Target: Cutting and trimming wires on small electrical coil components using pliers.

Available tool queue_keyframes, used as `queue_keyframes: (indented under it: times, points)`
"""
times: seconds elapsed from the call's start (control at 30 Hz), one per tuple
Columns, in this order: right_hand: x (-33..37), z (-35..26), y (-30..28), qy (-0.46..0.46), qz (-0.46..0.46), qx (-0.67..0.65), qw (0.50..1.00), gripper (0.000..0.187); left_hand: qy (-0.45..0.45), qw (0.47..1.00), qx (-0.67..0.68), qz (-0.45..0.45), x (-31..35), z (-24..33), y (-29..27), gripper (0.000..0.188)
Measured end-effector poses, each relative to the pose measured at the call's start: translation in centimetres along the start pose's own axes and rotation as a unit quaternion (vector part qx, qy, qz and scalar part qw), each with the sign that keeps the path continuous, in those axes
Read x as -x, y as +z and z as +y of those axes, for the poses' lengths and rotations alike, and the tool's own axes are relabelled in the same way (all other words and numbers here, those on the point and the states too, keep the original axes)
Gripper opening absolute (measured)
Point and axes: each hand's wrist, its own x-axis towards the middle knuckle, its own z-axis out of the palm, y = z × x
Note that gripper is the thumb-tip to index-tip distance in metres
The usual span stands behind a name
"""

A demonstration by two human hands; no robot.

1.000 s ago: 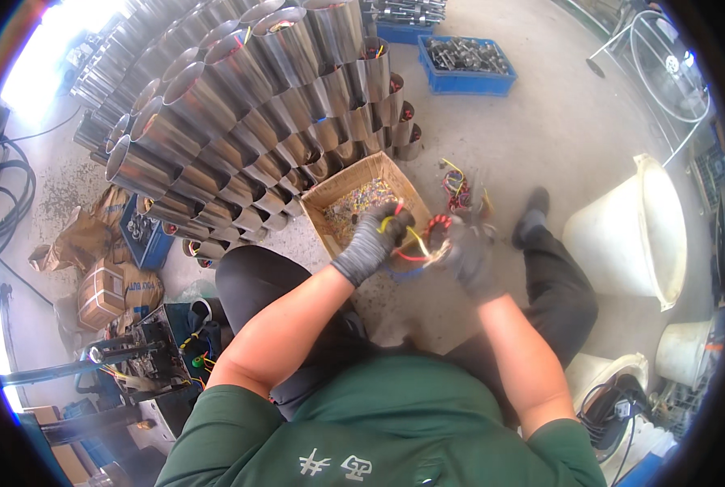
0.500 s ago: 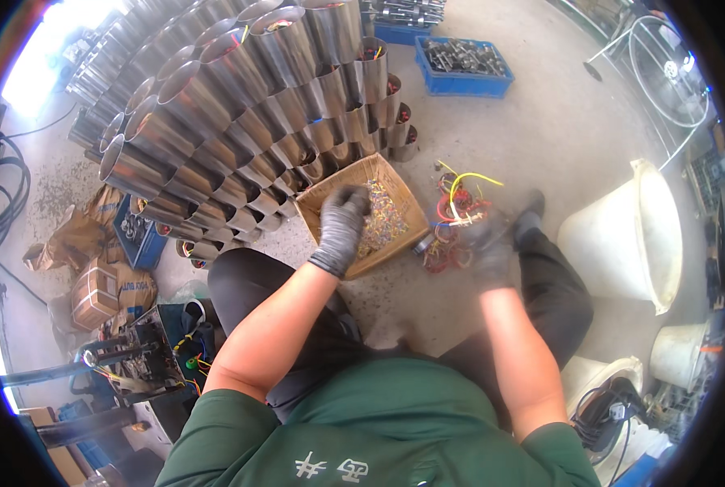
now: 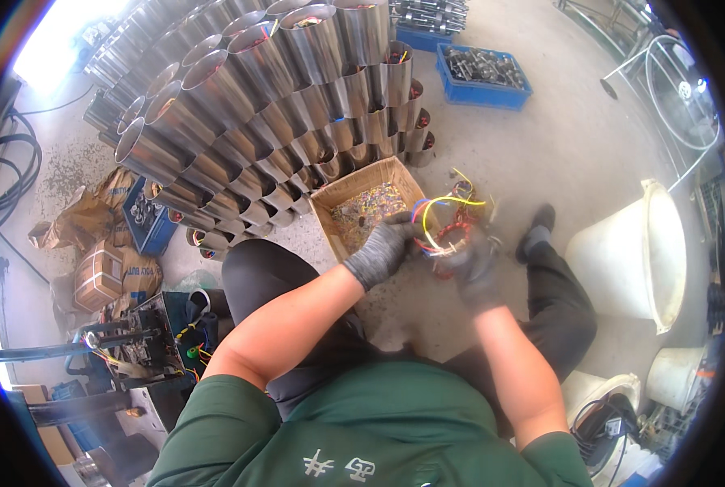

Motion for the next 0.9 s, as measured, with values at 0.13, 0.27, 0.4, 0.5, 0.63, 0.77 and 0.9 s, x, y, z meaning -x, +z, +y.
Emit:
queue_keyframes:
  times: [0.13, 0.27, 0.4, 0.5, 0.63, 0.77, 0.9]
  points:
    - [-0.7, 1.9, -1.6, 0.073, 0.001, -0.103, 0.992, 0.035, -0.017, 0.994, -0.071, -0.085, 0.9, 1.2, -0.2, 0.018]
    - [-1.3, 2.7, -0.7, 0.039, -0.078, -0.036, 0.996, 0.042, 0.008, 0.996, -0.071, -0.052, 1.2, 1.3, 0.3, 0.022]
    - [0.2, 1.5, 1.1, 0.159, -0.029, -0.208, 0.965, 0.048, 0.008, 0.994, -0.074, -0.081, 1.8, 2.4, -0.5, 0.02]
    - [-1.8, 7.0, -4.2, 0.259, 0.031, -0.248, 0.933, 0.046, 0.023, 0.994, -0.066, -0.082, 1.6, 2.0, 0.0, 0.021]
    - [-1.1, 7.1, -3.5, 0.298, 0.041, -0.151, 0.942, 0.036, 0.037, 0.986, -0.16, -0.016, 0.5, 0.7, -2.4, 0.019]
    - [1.1, 2.5, -0.1, 0.231, -0.035, 0.005, 0.972, 0.041, 0.083, 0.971, -0.216, 0.055, 0.9, 1.4, -3.6, 0.02]
    - [1.6, 0.5, 1.0, 0.248, -0.074, -0.016, 0.966, 0.042, 0.122, 0.961, -0.239, 0.061, 0.9, 1.7, -4.8, 0.022]
